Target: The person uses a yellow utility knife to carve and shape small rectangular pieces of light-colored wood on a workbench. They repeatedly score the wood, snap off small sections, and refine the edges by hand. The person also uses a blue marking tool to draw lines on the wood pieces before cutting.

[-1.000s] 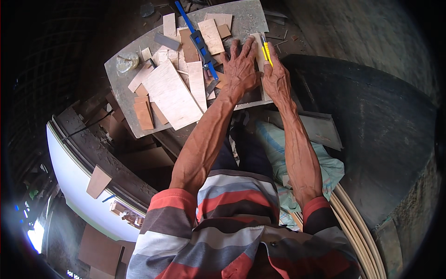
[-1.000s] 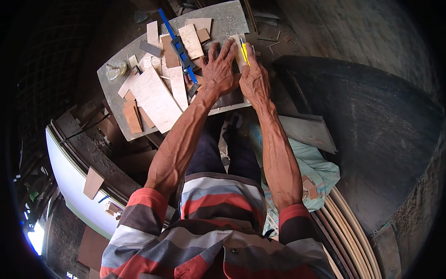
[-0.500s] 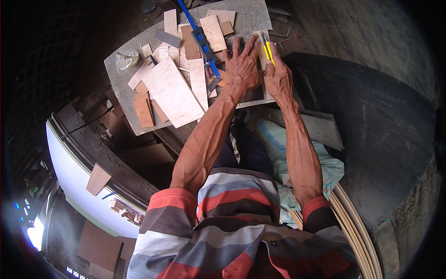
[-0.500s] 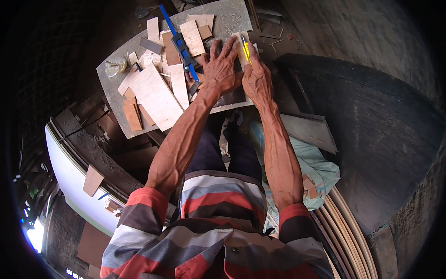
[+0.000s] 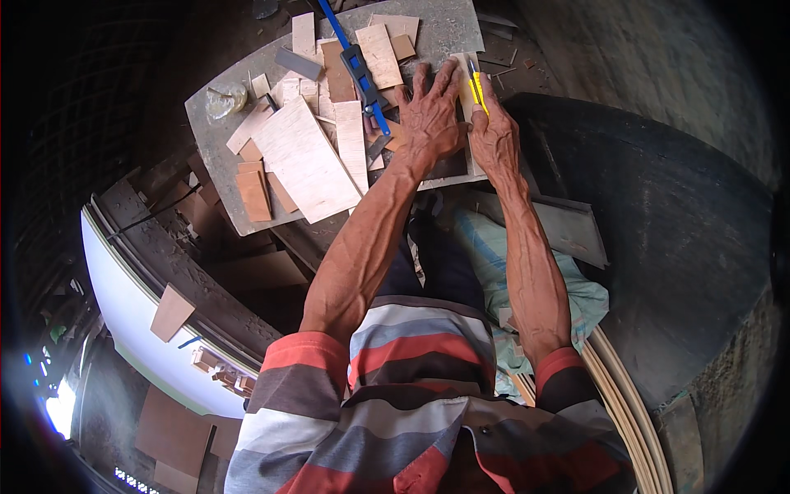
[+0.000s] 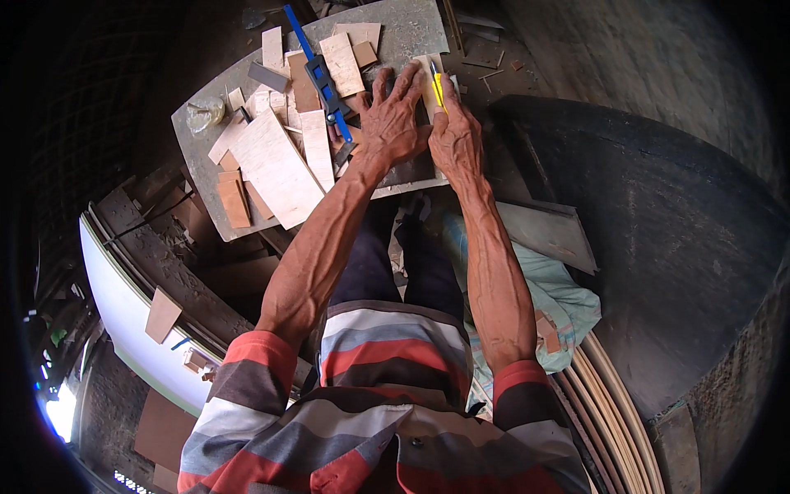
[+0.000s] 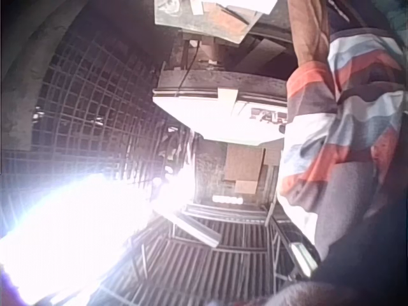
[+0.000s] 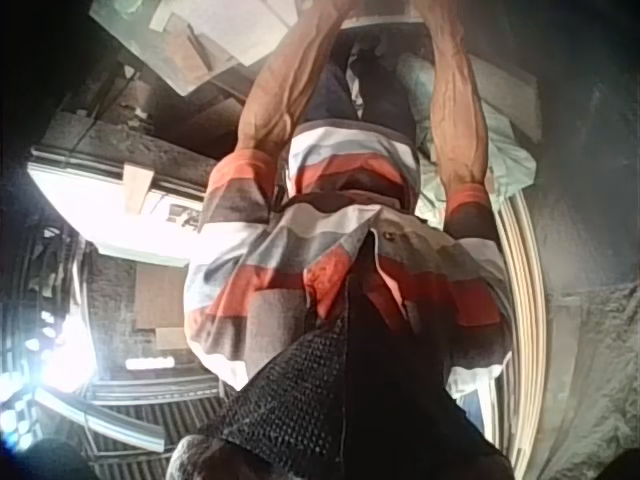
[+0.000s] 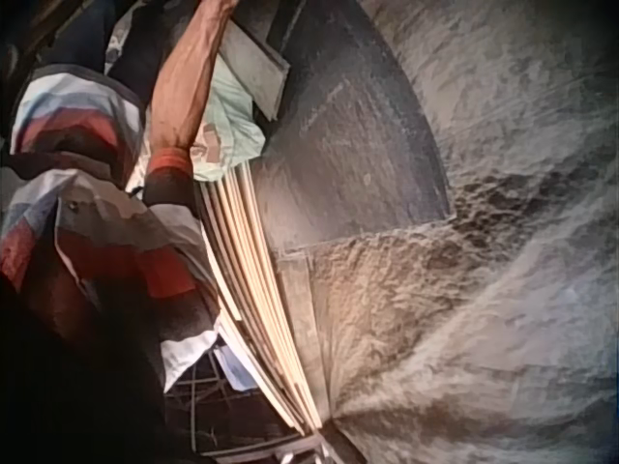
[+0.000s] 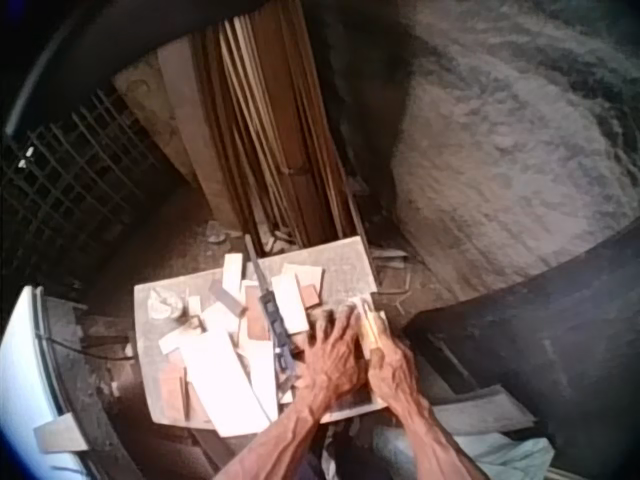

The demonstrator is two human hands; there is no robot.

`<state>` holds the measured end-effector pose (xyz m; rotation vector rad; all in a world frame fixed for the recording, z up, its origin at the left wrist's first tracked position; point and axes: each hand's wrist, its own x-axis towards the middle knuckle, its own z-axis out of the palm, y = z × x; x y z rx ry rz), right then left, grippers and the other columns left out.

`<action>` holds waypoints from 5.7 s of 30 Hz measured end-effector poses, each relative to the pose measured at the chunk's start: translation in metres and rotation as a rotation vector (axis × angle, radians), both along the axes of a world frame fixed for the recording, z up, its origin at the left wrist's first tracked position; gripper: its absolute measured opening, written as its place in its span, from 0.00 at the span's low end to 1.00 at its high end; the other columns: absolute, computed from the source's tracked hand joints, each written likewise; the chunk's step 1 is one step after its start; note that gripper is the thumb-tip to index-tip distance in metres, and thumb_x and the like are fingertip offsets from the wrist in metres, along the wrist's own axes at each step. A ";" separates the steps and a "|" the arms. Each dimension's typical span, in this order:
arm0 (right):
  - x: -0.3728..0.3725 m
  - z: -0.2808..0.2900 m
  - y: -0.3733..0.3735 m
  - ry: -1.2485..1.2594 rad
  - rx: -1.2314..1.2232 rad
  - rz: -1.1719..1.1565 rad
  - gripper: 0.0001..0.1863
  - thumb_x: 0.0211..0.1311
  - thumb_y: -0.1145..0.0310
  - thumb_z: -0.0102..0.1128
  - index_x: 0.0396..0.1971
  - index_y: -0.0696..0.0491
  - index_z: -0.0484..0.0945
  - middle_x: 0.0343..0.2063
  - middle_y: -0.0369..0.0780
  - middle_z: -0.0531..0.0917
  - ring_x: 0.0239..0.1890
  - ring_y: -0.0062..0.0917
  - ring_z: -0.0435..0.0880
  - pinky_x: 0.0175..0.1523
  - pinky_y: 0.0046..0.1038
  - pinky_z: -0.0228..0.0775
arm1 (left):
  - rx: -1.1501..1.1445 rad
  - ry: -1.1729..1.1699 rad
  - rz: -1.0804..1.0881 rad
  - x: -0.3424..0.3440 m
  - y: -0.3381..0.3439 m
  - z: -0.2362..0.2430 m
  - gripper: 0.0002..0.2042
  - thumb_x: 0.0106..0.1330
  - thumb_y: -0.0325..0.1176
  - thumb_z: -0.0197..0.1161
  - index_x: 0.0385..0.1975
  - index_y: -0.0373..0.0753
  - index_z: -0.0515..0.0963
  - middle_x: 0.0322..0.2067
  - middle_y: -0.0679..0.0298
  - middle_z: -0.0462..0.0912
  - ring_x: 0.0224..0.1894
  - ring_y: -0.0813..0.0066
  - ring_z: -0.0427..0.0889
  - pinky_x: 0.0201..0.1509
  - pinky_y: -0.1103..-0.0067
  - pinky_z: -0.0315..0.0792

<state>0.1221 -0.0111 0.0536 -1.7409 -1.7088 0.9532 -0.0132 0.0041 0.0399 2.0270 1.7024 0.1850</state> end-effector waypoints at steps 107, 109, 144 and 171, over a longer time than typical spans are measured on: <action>0.024 0.044 -0.106 -0.362 -0.237 0.155 0.39 0.59 0.79 0.55 0.71 0.48 0.56 0.30 0.53 0.81 0.34 0.50 0.83 0.41 0.46 0.74 | 0.264 0.279 -0.031 -0.002 -0.008 0.009 0.48 0.55 0.57 0.68 0.74 0.49 0.52 0.76 0.74 0.46 0.76 0.59 0.46 0.69 0.38 0.50; 0.027 0.043 -0.110 -0.360 -0.255 0.140 0.38 0.59 0.79 0.55 0.71 0.48 0.57 0.30 0.53 0.81 0.35 0.50 0.83 0.41 0.46 0.74 | -0.093 0.278 -0.100 0.003 0.008 0.035 0.48 0.55 0.57 0.67 0.74 0.49 0.52 0.76 0.74 0.46 0.76 0.59 0.46 0.68 0.38 0.49; 0.010 0.042 -0.064 -0.156 -0.110 -0.034 0.26 0.64 0.75 0.47 0.64 0.55 0.67 0.28 0.57 0.81 0.33 0.50 0.84 0.40 0.42 0.75 | 0.000 0.091 -0.010 -0.003 0.000 0.000 0.52 0.46 0.57 0.75 0.73 0.53 0.56 0.73 0.76 0.52 0.74 0.58 0.49 0.61 0.44 0.59; 0.023 0.009 -0.069 -0.350 0.064 0.165 0.28 0.68 0.72 0.50 0.69 0.50 0.63 0.20 0.55 0.79 0.26 0.48 0.83 0.34 0.41 0.73 | 0.011 0.146 -0.027 -0.002 0.002 0.007 0.47 0.45 0.59 0.75 0.70 0.62 0.62 0.73 0.77 0.54 0.74 0.57 0.50 0.62 0.43 0.61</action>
